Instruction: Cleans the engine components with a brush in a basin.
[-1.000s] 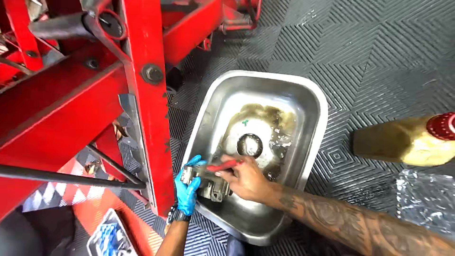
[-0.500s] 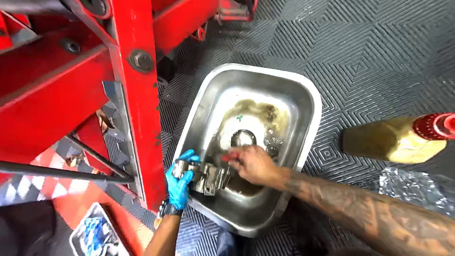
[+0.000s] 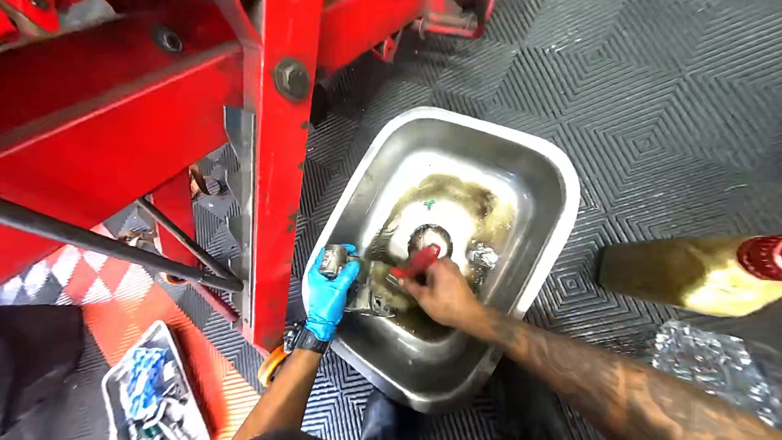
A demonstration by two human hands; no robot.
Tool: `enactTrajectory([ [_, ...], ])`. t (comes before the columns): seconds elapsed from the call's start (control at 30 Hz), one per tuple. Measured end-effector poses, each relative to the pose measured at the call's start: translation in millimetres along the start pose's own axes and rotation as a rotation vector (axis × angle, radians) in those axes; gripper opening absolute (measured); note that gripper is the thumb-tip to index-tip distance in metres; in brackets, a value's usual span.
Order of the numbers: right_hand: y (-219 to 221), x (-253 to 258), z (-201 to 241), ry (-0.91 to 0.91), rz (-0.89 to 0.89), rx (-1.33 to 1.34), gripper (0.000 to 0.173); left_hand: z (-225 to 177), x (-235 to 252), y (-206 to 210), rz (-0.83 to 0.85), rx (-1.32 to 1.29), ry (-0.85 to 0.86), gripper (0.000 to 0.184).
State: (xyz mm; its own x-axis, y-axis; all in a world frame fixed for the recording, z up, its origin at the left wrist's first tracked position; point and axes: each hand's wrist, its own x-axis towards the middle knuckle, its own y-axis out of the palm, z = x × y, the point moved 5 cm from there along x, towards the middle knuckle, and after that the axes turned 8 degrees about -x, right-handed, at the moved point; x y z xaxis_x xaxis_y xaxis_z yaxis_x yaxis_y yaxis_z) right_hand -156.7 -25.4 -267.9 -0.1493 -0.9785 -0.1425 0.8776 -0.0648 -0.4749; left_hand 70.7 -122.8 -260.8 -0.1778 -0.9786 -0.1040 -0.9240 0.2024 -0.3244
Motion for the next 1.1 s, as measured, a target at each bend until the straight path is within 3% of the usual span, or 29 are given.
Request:
enactTrajectory([
  [0.07, -12, -1, -12, -0.046, -0.047, -0.148, 0.017, -1, 0, 3, -0.018, -0.002, 0.025, 0.041],
  [0.17, -19, -18, -4, -0.062, -0.099, -0.048, 0.015, 2, -6, -1, -0.046, -0.022, 0.016, 0.04],
  [0.23, -1, -12, -11, -0.064, -0.023, -0.068, 0.018, 1, -3, -2, -0.061, -0.019, 0.02, 0.039],
  [0.37, -33, 31, -34, 0.035, 0.065, -0.464, 0.024, 1, -4, -4, -0.079, 0.0, 0.046, 0.041],
  [0.5, -24, 6, -51, 0.006, 0.346, -0.751, 0.021, 4, -4, -5, -0.078, 0.036, 0.018, 0.043],
  [0.57, -27, -5, -44, -0.01, 0.33, -0.764, 0.017, -2, -1, -8, -0.054, 0.063, -0.062, 0.044],
  [0.7, -56, 3, -34, 0.074, 0.111, -0.707, 0.02, -4, 9, -13, 0.034, -0.077, -0.255, 0.038],
  [0.83, -52, 14, -56, 0.135, 0.129, -0.827, 0.017, -16, 12, -9, -0.04, -0.247, -0.311, 0.03],
  [0.93, -50, 7, -72, 0.236, 0.198, -0.685, 0.02, -41, 18, -14, -0.054, -0.29, -0.254, 0.029],
  [1.03, -65, 10, -43, 0.274, -0.118, -0.154, 0.023, -53, 26, 3, -0.028, -0.32, -0.17, 0.036],
  [1.1, -52, 15, 2, 0.112, -0.298, 0.243, 0.018, -55, 23, 23, 0.036, -0.255, -0.137, 0.045],
])
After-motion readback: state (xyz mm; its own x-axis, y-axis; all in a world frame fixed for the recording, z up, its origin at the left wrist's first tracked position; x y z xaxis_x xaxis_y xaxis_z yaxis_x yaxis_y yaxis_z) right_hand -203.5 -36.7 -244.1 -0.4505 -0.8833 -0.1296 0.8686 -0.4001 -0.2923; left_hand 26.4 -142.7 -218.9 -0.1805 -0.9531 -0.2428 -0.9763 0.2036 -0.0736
